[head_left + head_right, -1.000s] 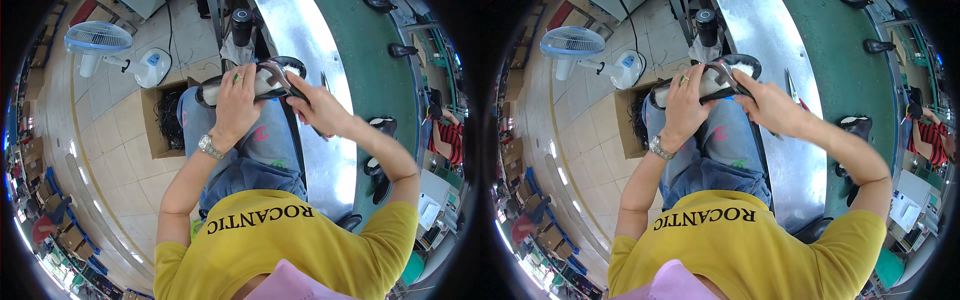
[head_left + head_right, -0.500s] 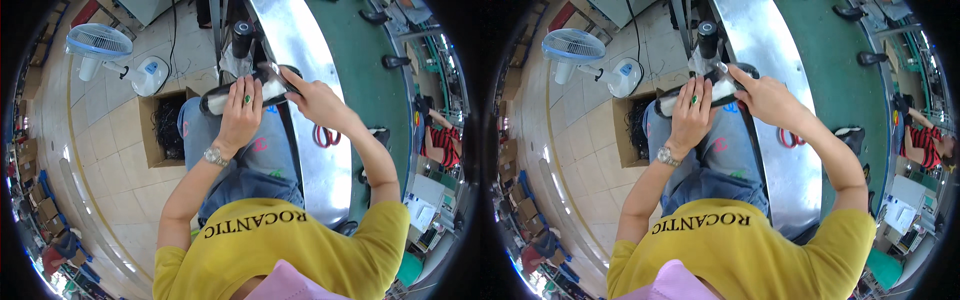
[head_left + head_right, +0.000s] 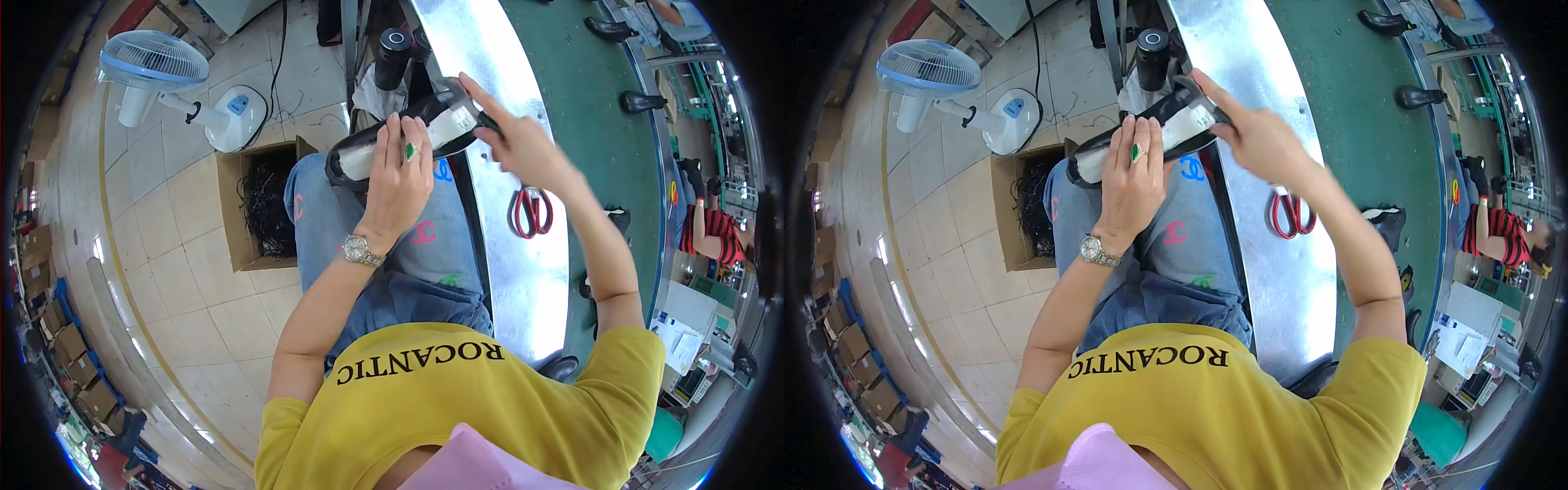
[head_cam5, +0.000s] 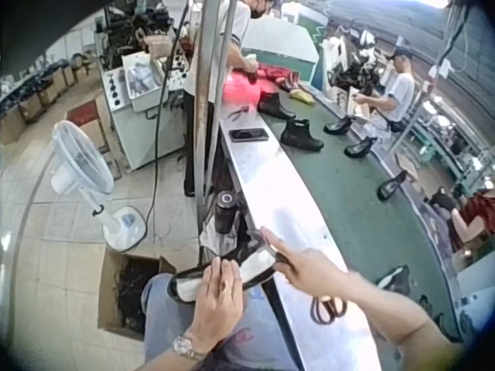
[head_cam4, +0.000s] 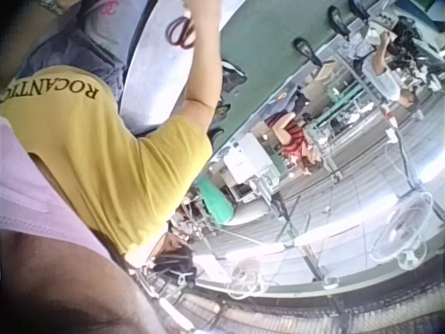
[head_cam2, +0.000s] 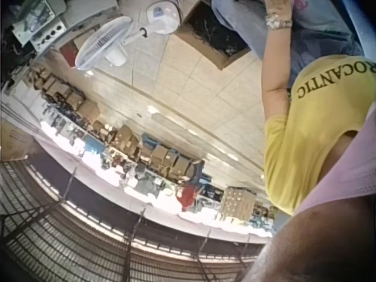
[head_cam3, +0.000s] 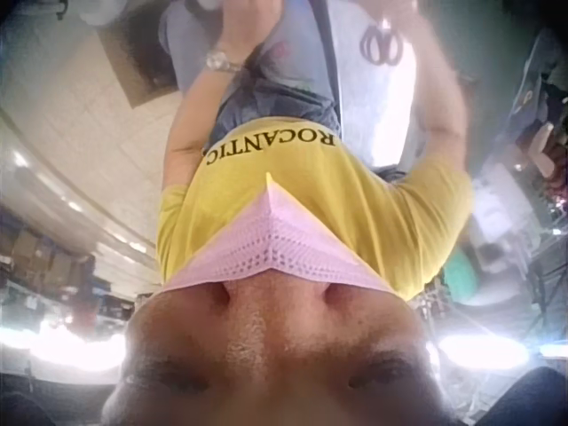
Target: The recorder is performing assembly tasks on black shoes, including using a tool to tighten or adjust components and inspecting the shoes at a workstation.
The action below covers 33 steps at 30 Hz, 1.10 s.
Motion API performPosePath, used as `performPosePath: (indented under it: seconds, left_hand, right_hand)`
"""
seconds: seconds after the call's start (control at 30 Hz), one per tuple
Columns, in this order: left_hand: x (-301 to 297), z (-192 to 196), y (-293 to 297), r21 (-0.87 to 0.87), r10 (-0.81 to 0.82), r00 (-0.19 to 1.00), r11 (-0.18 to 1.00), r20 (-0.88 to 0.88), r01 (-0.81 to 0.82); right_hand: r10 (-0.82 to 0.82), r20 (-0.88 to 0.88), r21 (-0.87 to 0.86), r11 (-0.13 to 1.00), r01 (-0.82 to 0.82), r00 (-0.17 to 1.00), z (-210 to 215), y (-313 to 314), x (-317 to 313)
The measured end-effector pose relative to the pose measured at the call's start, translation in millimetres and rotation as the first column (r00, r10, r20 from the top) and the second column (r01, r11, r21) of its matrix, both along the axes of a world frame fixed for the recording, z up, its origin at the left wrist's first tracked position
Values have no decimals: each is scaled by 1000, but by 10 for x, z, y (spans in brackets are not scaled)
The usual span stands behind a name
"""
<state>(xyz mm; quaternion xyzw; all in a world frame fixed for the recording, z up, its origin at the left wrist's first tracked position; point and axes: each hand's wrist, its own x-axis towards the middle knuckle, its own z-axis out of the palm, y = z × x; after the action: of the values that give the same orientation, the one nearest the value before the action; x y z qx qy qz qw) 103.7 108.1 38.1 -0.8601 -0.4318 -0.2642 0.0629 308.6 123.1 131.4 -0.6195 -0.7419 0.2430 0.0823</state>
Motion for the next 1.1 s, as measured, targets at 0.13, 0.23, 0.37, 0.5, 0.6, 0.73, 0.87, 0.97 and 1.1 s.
performPosePath:
  seconds: [0.13,0.23,0.37,0.5,0.6,0.73,0.87,0.97,1.1]
  left_hand:
    - [11,-11,13,3,26,1000,1000,-7,-26]
    - [50,3,28,31,27,999,999,-17,-26]
    - [37,7,56,37,55,996,998,-66,-53]
    - [63,2,43,55,30,999,998,-41,-27]
    - [6,-9,32,48,62,997,997,-41,-60]
    - [56,-20,77,35,37,999,999,21,-38]
    - [15,-45,70,33,27,998,999,58,-29]
    - [55,-31,56,35,29,988,999,151,-35]
    - [18,215,136,-261,110,958,965,266,-38]
  right_hand:
    - [-197,-339,109,963,246,920,253,48,-83]
    - [-131,-7,-31,991,131,991,-84,20,-2]
    - [-164,-125,-45,986,159,979,271,132,13]
    - [-184,-138,-91,981,173,973,-80,50,-1]
    - [-84,-174,-17,996,83,981,263,149,-124]
    - [50,-63,121,992,-42,997,16,89,-258]
    - [229,84,164,957,-240,970,201,165,-314]
    - [175,13,190,966,-175,984,189,71,-426]
    - [154,183,104,979,-174,971,-21,40,-395]
